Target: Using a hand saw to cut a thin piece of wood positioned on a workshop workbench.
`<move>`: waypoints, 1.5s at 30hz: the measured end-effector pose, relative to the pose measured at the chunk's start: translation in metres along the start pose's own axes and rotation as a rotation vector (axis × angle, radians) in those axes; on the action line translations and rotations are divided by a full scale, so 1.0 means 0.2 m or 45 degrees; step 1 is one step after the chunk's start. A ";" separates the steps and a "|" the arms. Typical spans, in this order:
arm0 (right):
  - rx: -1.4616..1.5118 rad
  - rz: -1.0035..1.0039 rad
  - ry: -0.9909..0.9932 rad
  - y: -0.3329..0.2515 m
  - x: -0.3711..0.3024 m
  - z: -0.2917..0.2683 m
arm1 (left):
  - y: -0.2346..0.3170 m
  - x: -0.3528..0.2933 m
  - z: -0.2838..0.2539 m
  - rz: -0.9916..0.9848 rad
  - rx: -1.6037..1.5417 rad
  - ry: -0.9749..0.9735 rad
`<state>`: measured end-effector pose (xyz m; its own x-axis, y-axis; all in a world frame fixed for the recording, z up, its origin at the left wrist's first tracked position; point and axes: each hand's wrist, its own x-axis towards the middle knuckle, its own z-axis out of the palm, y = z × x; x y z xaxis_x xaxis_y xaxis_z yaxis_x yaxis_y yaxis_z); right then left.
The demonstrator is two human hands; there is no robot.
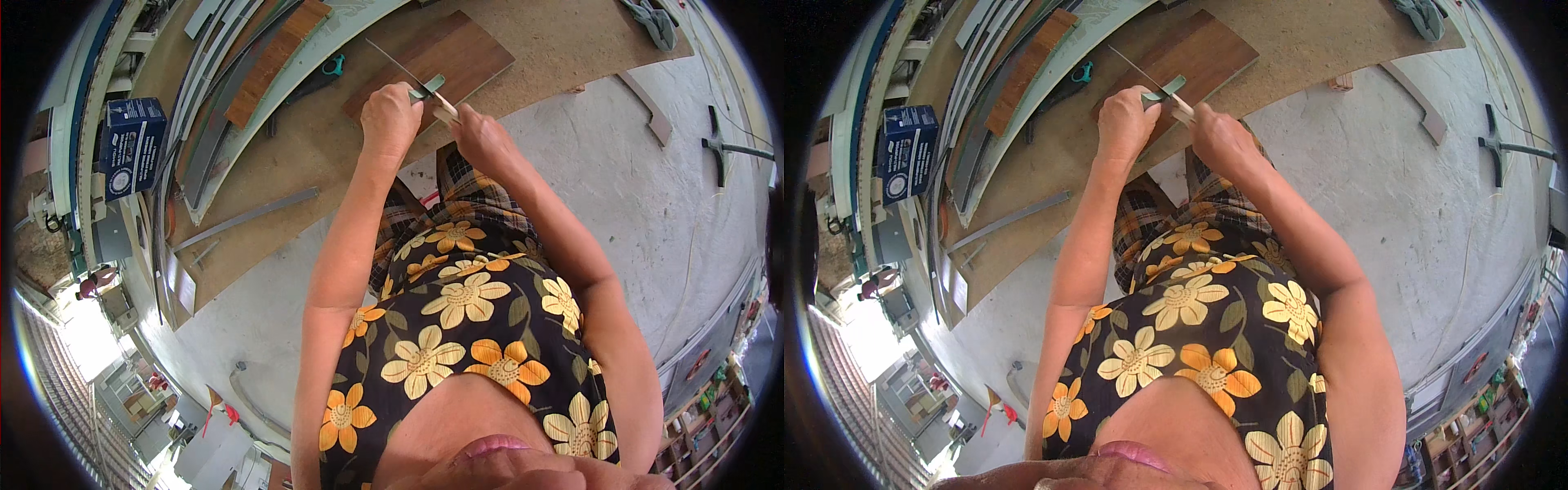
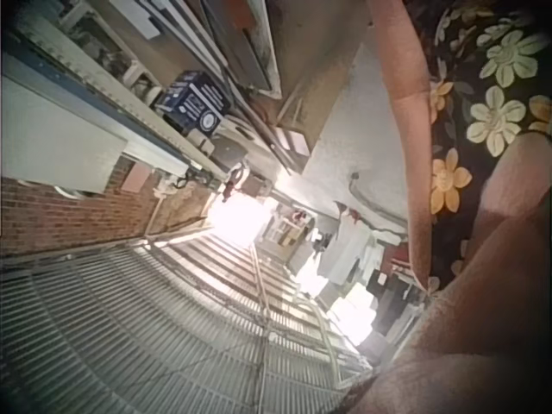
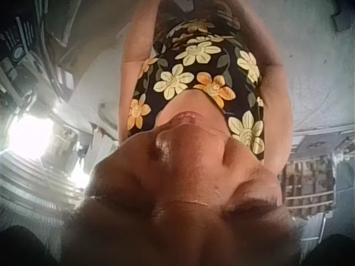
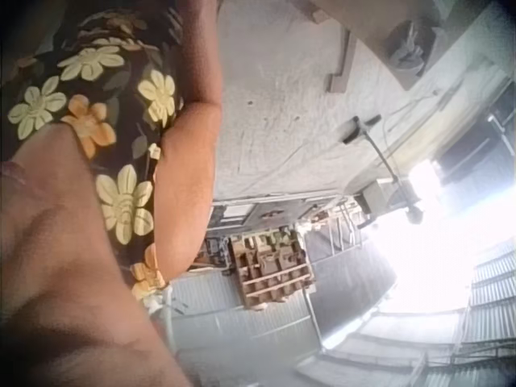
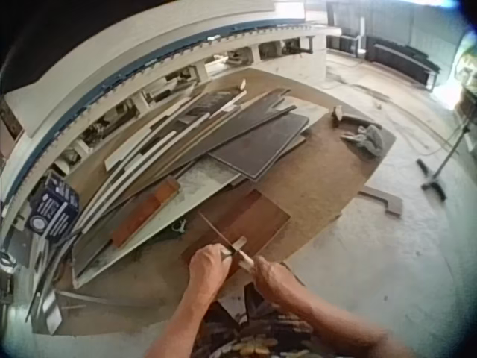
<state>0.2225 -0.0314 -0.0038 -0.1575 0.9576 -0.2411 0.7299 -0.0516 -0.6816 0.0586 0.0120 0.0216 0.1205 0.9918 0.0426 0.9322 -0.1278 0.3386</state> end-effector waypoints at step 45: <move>0.056 -0.185 -0.026 0.02 0.09 -0.05 | 0.02 0.02 -0.04 0.002 -0.133 0.056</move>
<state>0.2293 -0.0126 -0.0047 -0.2730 0.9501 -0.1511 0.6689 0.0746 -0.7396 0.0611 0.0157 0.0300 0.1049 0.9909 0.0840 0.8911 -0.1312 0.4344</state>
